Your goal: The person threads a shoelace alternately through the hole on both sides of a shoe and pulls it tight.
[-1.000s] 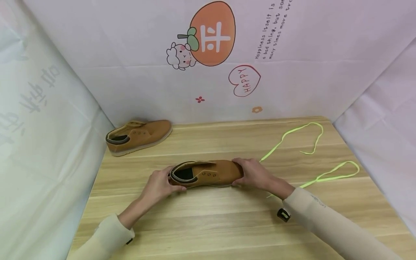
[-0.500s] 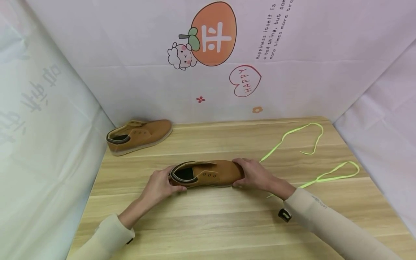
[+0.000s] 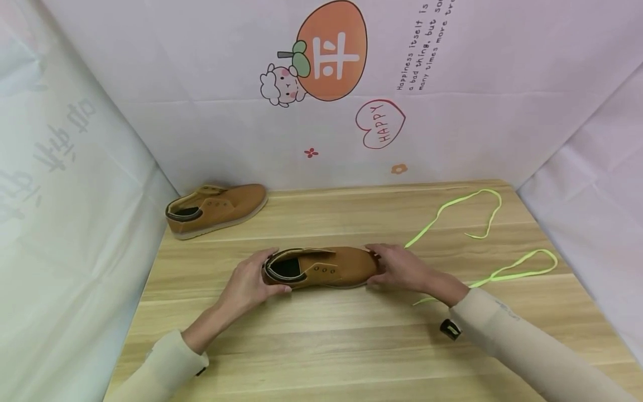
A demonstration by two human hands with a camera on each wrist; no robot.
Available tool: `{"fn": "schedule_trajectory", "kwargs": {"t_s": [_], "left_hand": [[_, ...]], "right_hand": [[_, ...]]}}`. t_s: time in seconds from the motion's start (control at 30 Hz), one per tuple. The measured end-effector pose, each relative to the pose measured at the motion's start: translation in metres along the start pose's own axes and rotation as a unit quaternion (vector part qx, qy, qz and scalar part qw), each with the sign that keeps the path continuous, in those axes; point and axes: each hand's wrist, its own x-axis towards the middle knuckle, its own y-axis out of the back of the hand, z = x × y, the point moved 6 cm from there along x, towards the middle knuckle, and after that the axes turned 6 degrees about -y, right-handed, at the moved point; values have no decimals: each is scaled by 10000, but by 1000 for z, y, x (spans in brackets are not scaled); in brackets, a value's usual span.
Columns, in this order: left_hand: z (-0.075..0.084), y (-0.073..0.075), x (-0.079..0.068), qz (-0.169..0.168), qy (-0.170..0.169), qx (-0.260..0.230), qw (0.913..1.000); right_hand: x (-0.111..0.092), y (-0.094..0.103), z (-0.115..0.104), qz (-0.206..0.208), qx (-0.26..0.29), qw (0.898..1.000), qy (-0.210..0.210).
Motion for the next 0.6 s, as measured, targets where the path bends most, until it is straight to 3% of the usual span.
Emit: {"fn": "schedule_trajectory", "kwargs": {"t_s": [0.3,0.6], "left_hand": [[15,15,4,426,-359,21,9984],[44,15,9,864,-1452,170,9855]], "right_hand": [[-12,11,7,-90,19,9999,56],[-32,19,18,-127,-260,9992,267]]}}
